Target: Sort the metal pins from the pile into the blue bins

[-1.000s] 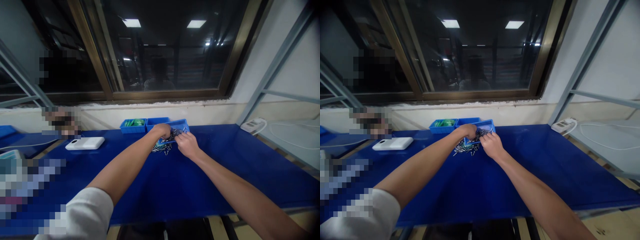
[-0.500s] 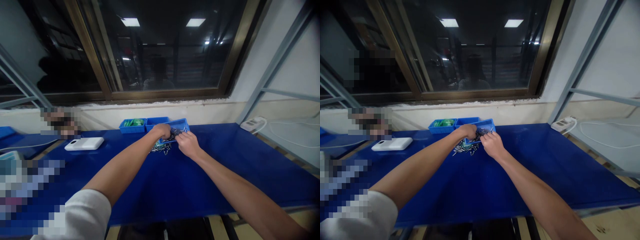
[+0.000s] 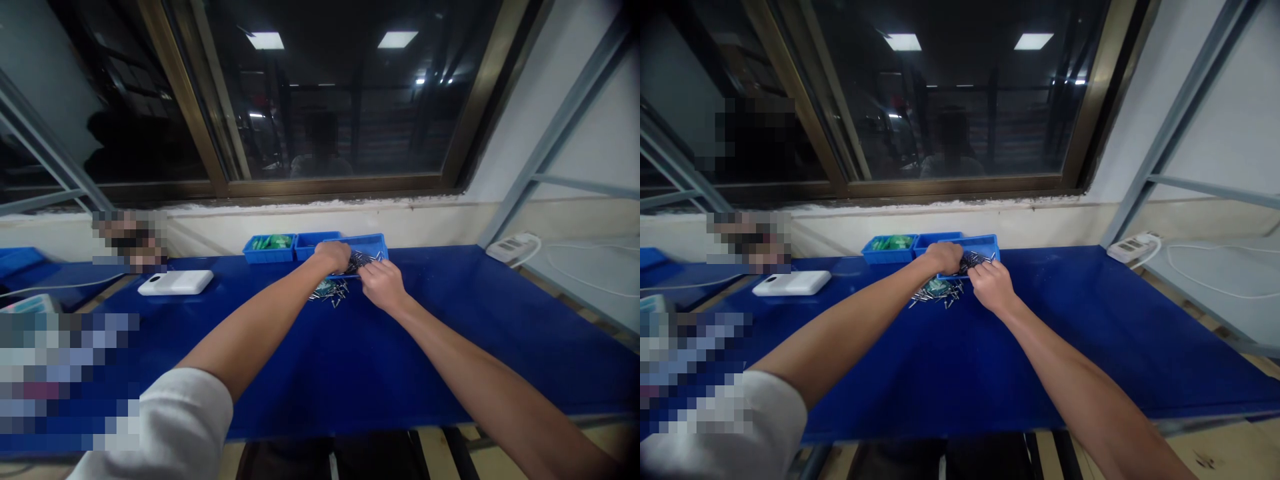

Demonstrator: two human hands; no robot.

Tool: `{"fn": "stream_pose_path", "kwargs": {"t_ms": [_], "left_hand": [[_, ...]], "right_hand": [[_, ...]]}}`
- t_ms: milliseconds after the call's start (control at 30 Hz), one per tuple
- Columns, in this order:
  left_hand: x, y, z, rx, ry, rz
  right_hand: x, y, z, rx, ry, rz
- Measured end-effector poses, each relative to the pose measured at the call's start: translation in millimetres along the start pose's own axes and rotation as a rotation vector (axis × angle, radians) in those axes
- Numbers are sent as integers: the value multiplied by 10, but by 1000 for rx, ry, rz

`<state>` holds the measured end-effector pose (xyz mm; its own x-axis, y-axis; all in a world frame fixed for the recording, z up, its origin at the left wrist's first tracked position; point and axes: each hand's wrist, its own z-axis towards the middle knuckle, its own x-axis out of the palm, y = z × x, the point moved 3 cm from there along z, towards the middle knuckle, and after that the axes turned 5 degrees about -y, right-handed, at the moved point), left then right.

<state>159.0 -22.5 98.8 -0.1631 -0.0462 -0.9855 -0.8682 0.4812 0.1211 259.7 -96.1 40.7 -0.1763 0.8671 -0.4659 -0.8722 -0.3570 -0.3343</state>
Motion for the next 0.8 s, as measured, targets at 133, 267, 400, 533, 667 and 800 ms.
{"fn": "stream_pose_path", "kwargs": {"t_ms": [133, 267, 400, 533, 667, 800], "left_hand": [[-37, -25, -20, 1, 21, 76], [-86, -20, -73, 61, 70, 118], [-158, 35, -56, 154, 95, 101], [-183, 123, 24, 208, 152, 72], [-212, 181, 70, 209, 185, 35], [-319, 173, 45, 228, 179, 35]], "right_hand": [[1, -5, 2, 25, 14, 13], [11, -7, -7, 49, 41, 25], [-6, -3, -5, 57, 55, 33], [-29, 11, 20, 69, 78, 52], [-32, 20, 59, 76, 84, 60], [-9, -13, 77, 93, 91, 72]]}}
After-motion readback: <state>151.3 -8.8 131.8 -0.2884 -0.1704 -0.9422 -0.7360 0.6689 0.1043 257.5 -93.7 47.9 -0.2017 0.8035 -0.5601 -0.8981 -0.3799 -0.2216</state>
